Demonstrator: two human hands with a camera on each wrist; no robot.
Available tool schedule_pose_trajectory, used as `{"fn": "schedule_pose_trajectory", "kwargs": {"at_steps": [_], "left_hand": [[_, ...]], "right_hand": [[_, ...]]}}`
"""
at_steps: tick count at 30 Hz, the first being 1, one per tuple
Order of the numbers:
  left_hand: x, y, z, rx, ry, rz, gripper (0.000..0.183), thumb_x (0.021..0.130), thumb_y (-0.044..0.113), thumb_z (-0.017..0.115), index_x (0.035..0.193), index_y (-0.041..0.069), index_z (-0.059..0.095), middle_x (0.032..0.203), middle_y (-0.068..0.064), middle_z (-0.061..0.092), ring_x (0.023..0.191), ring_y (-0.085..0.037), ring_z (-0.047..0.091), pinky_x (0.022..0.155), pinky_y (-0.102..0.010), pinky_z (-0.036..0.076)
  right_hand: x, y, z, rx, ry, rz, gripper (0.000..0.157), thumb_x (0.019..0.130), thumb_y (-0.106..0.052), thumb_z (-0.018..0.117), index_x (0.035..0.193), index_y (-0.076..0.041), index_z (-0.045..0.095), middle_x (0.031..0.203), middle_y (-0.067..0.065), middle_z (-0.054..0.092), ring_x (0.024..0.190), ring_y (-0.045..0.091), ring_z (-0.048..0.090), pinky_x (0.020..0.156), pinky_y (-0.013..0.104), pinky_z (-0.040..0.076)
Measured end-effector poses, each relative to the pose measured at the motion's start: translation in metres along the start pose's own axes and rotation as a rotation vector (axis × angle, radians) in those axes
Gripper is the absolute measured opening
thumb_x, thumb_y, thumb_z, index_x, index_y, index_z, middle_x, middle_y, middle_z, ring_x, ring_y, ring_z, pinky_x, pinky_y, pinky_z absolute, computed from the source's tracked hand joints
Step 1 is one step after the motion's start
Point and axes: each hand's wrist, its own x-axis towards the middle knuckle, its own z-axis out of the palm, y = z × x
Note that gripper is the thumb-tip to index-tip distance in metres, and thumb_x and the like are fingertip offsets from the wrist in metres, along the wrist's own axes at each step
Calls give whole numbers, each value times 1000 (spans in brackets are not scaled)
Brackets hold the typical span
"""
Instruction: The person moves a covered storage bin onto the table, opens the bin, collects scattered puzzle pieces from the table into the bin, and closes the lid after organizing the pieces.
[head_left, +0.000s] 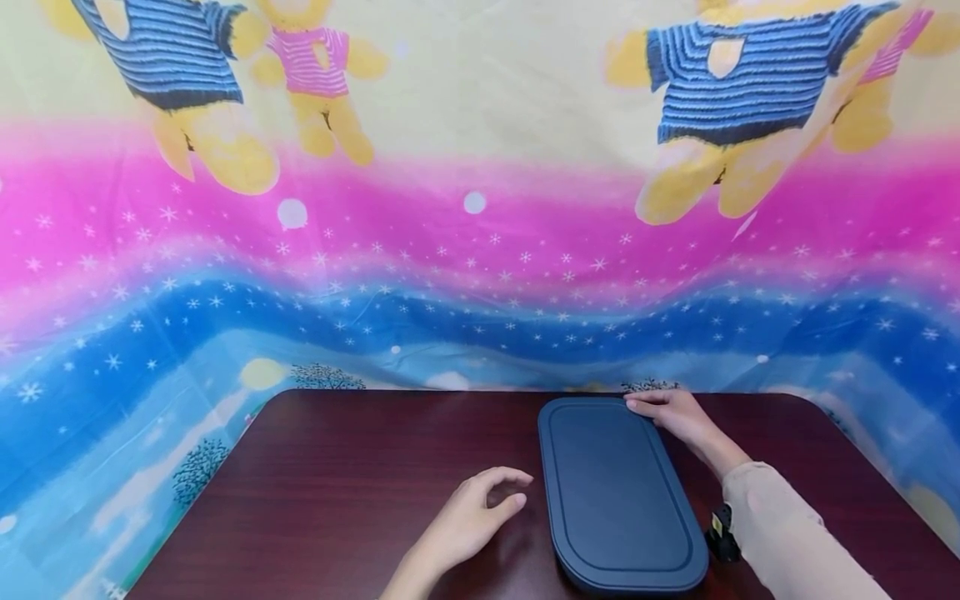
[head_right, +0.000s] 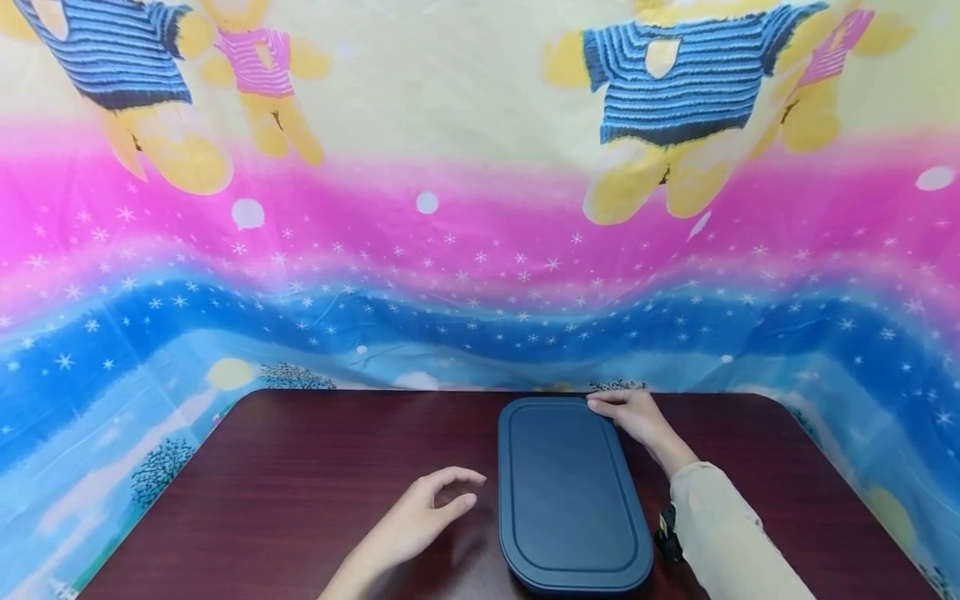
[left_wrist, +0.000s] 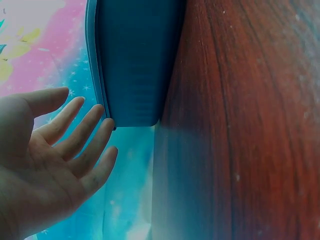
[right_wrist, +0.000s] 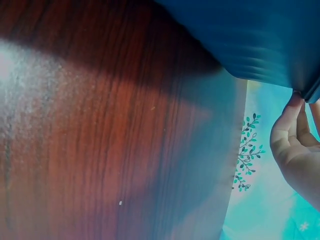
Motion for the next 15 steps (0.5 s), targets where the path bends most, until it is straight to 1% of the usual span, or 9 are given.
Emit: {"fn": "schedule_pose_trajectory", "kwargs": {"at_steps": [5, 8, 12, 15], "left_hand": [[0, 1, 3, -22, -22, -13, 26, 99, 24, 62, 123, 15, 66, 118, 2, 67, 108, -14, 62, 90, -35, 50], [0, 3, 5, -58, -40, -44, 27, 99, 22, 63, 124, 11, 65, 114, -1, 68, 103, -15, 64, 86, -34, 51], [-1, 6, 9, -88, -57, -93, 30, 97, 21, 65, 125, 8, 63, 106, 2, 68, 98, -16, 64, 82, -34, 52], [-1, 7, 13, -95, -65, -113, 33, 96, 21, 66, 126, 7, 62, 103, 5, 66, 95, -14, 64, 81, -34, 51]], "right_hand": [[-2, 1, -1, 21, 8, 5, 53, 101, -33, 60, 139, 4, 54, 147, 30, 41, 130, 46, 44, 101, 54, 43], [-6, 2, -2, 39, 15, 11, 54, 101, -33, 59, 140, 4, 53, 147, 30, 40, 128, 45, 46, 99, 53, 45], [-14, 3, -5, 70, 23, 28, 57, 100, -34, 60, 141, 4, 51, 140, 28, 49, 120, 39, 55, 95, 49, 49], [-23, 4, -8, 91, 21, 50, 58, 100, -33, 60, 141, 6, 49, 131, 25, 58, 111, 33, 61, 92, 49, 51]]}}
